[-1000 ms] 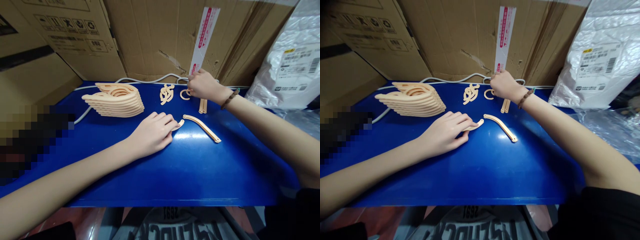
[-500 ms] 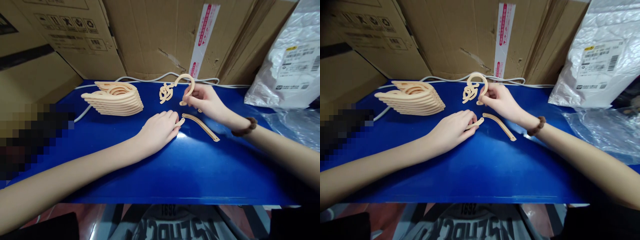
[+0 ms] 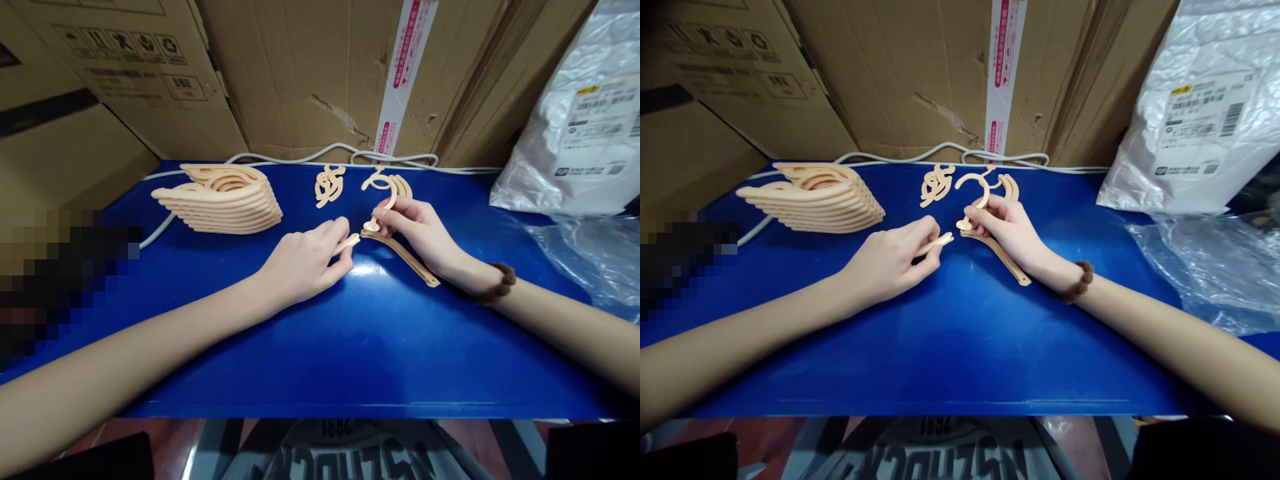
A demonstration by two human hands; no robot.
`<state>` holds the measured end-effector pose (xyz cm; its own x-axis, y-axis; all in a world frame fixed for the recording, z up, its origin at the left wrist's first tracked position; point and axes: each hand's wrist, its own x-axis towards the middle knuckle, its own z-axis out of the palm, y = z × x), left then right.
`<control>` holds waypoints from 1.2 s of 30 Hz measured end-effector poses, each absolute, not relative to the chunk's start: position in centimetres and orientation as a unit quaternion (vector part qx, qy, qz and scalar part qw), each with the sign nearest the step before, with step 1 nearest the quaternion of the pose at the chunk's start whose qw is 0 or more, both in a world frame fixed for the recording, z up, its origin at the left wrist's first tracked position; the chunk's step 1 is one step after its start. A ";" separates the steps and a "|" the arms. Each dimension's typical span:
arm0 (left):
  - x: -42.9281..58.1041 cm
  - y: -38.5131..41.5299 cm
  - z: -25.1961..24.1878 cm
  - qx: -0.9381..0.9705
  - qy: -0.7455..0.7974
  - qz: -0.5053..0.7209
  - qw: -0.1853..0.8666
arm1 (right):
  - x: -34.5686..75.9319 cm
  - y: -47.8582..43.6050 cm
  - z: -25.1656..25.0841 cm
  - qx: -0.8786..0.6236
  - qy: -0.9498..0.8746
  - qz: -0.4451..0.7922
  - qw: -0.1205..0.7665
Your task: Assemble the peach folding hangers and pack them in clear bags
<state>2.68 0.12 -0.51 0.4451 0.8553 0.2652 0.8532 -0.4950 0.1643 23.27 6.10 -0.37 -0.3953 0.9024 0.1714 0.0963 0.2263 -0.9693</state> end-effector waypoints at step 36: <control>2.0 0.8 -1.7 0.863 0.458 0.215 -0.008 | 23.5 6.4 -0.8 -0.358 -0.601 0.570 0.431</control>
